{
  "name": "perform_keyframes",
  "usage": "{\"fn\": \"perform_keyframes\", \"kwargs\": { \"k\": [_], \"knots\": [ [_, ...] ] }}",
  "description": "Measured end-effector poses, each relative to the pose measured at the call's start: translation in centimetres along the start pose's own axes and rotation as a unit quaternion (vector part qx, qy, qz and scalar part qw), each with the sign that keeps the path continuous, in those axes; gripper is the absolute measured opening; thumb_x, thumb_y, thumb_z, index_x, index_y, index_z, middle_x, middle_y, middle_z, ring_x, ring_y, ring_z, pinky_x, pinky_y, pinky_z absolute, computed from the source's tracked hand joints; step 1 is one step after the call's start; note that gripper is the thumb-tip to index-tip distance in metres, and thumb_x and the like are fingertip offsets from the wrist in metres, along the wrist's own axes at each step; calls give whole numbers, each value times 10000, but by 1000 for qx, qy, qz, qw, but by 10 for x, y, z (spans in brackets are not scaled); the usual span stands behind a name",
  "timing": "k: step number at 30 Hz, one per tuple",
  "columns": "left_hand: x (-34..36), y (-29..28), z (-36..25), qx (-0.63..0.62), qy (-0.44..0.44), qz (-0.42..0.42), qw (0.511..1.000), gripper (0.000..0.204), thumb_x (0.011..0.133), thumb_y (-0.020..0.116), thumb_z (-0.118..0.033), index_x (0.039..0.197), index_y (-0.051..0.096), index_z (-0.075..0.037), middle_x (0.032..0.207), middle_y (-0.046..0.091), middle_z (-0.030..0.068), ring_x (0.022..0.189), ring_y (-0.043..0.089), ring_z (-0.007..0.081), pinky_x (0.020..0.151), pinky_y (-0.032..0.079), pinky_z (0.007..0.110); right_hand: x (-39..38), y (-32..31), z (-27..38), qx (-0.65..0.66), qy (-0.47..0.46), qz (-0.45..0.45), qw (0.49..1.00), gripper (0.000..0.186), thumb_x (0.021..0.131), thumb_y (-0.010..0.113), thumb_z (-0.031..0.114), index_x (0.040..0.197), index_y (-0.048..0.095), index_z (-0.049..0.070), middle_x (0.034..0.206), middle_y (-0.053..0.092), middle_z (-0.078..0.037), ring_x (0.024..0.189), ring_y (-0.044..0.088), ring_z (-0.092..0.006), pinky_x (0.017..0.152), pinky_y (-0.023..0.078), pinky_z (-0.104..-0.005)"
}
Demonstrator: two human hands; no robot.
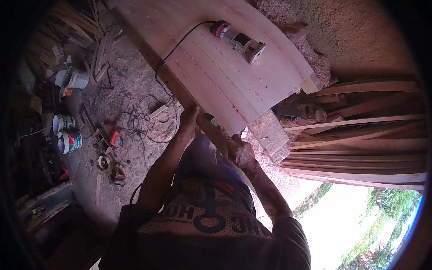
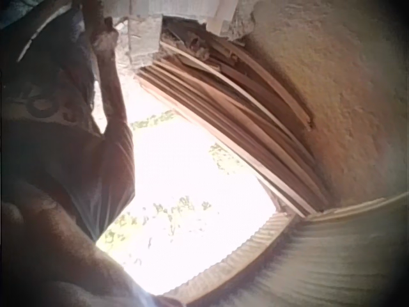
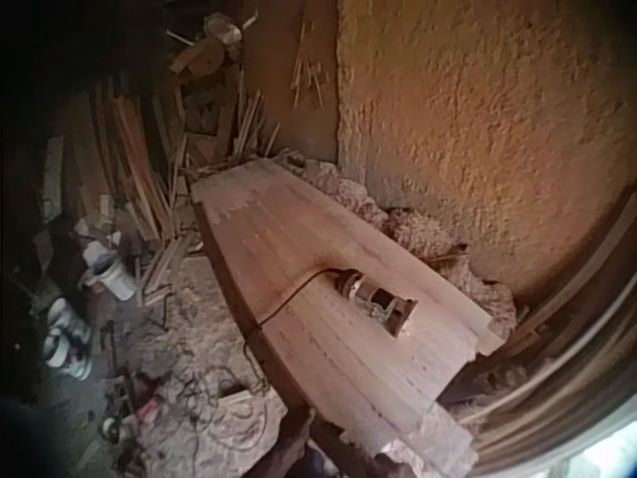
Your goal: The person positions a guide board on a large wooden panel and secures it using a hammer. They then use a hand-held router to carve grooves into the panel, following the guide, and subsequently move the guide board to a new position on the panel.
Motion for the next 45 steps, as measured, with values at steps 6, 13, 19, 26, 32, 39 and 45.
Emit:
{"fn": "perform_keyframes", "kwargs": {
  "k": [6,13,19,26,32,39,45],
  "knots": [
    [7,-7,8,3,26,20,999,505,907,758,-410,1255,622,-70,1156,654,42,1033,629,157,884,534,341,10,-10,4,-16,5,-16,1000,714,887,554,46,1549,387,255,852,614,-173,689,653,-411,604,546,-515],
    [4,1,6,-10,30,8,999,445,925,748,-377,1224,646,-64,1134,664,39,1020,624,148,885,523,332,3,4,-8,-14,-27,-33,999,708,903,568,96,1550,385,318,855,610,-137,621,651,-357,565,558,-488],
    [5,-4,7,-34,7,20,999,490,895,779,-396,1229,632,-68,1125,661,40,1011,626,151,885,523,344,10,8,-14,-24,15,-12,1000,697,920,556,105,1556,367,319,846,603,-155,665,656,-381,604,555,-510],
    [2,-1,2,-20,22,9,1000,596,874,789,-448,1288,607,-60,1178,647,41,1066,601,159,898,502,352,26,-40,-30,-3,102,-157,982,604,997,535,157,1554,364,314,943,647,-171,740,664,-402,649,544,-505],
    [-9,5,-13,33,4,-26,999,629,907,735,-499,1296,625,-18,1191,668,57,1077,595,174,918,472,341,54,-84,-146,-15,93,-334,938,483,1016,519,137,1497,470,129,978,646,-251,913,637,-437,779,505,-513],
    [-15,10,-20,66,-51,-16,996,657,909,732,-495,1344,582,-26,1223,645,69,1084,587,173,916,473,346,112,-136,-236,-111,267,-228,930,465,1020,459,259,1479,488,189,1081,673,-268,1032,645,-453,868,514,-560],
    [-8,-5,-14,44,-49,13,998,655,914,735,-476,1357,568,-24,1256,632,66,1141,569,165,973,446,335,145,-151,-230,-156,331,-178,913,459,1012,490,290,1466,505,225,1115,663,-257,1082,639,-436,897,508,-566]
  ]
}}
Point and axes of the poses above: each hand's wrist, its own x-axis towards the middle knuckle, its own y-axis out of the palm, z = x × y, the point moved 4 cm from there along x, towards the middle knuckle
